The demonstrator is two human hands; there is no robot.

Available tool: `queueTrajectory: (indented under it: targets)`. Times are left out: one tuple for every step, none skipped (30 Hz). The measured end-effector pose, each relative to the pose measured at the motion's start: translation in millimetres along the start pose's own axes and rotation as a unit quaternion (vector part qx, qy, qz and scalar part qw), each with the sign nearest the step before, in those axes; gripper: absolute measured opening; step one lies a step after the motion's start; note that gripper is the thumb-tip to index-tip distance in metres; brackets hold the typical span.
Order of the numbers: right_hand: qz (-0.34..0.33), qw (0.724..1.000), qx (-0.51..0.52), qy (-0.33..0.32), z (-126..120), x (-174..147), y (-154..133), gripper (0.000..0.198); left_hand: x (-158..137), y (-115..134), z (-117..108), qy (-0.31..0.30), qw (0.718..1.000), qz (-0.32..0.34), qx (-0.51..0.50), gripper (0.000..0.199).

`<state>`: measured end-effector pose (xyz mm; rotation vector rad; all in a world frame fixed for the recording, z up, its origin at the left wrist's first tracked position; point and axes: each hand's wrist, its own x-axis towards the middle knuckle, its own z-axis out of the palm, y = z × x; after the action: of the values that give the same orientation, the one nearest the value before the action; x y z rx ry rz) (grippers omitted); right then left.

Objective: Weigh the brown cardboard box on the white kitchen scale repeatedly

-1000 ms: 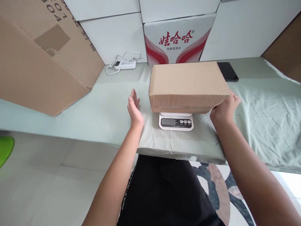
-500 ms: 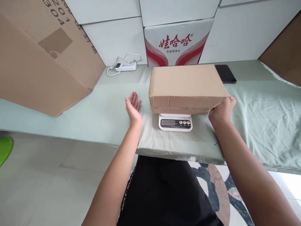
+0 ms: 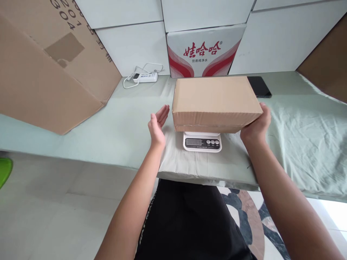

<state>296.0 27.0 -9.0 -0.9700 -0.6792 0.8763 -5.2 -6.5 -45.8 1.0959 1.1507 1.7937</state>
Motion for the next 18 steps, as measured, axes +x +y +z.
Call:
queueTrajectory:
  targets:
    - [-0.034, 0.999, -0.006, -0.017, -1, 0, 3, 0.04, -3, 2, 2, -0.015, 1.0, 0.01, -0.002, 0.088]
    - [-0.076, 0.997, -0.017, -0.028, -1, 1, 6, 0.038, -7, 3, 3, -0.032, 0.999, 0.018, -0.003, 0.086]
    - [-0.116, 0.992, -0.031, -0.027, -2, 0, 9, 0.034, -10, 4, 4, -0.049, 0.998, 0.024, -0.004, 0.082]
    - [-0.152, 0.987, -0.045, -0.023, -2, -1, 12, 0.029, -12, 5, 4, -0.066, 0.997, 0.029, -0.005, 0.079]
    - [-0.183, 0.981, -0.056, -0.02, -2, -3, 15, 0.027, -14, 6, 5, -0.08, 0.996, 0.033, -0.005, 0.077]
    - [-0.205, 0.977, -0.061, -0.024, -2, -4, 17, 0.031, -15, 7, 5, -0.089, 0.995, 0.037, -0.005, 0.075]
    - [-0.215, 0.974, -0.061, -0.035, -1, -7, 19, 0.04, -16, 8, 5, -0.094, 0.995, 0.04, -0.006, 0.074]
    - [-0.214, 0.974, -0.058, -0.05, -1, -9, 20, 0.048, -16, 9, 4, -0.096, 0.995, 0.042, -0.007, 0.074]
    - [-0.207, 0.975, -0.055, -0.064, 0, -10, 20, 0.053, -16, 10, 4, -0.094, 0.995, 0.042, -0.007, 0.075]
    - [-0.2, 0.976, -0.053, -0.071, 1, -12, 21, 0.055, -16, 10, 5, -0.092, 0.995, 0.04, -0.006, 0.076]
    - [-0.194, 0.977, -0.05, -0.071, 2, -14, 21, 0.055, -16, 10, 5, -0.09, 0.995, 0.038, -0.003, 0.078]
    - [-0.192, 0.978, -0.049, -0.071, 2, -16, 21, 0.056, -16, 10, 5, -0.088, 0.995, 0.034, -0.001, 0.079]
    - [-0.192, 0.977, -0.051, -0.073, 2, -18, 21, 0.058, -17, 10, 6, -0.088, 0.996, 0.032, 0.0, 0.08]
    - [-0.193, 0.976, -0.053, -0.081, 2, -20, 21, 0.06, -18, 10, 7, -0.086, 0.996, 0.031, -0.001, 0.08]
    - [-0.195, 0.975, -0.054, -0.093, 1, -21, 20, 0.062, -19, 10, 7, -0.082, 0.996, 0.032, -0.004, 0.08]
    - [-0.197, 0.973, -0.055, -0.109, 0, -23, 20, 0.064, -19, 12, 8, -0.075, 0.996, 0.036, -0.008, 0.078]
    - [-0.198, 0.97, -0.056, -0.129, -1, -23, 19, 0.063, -19, 14, 9, -0.07, 0.997, 0.041, -0.013, 0.075]
    - [-0.2, 0.967, -0.059, -0.147, -1, -21, 18, 0.06, -17, 18, 10, -0.068, 0.996, 0.049, -0.017, 0.072]
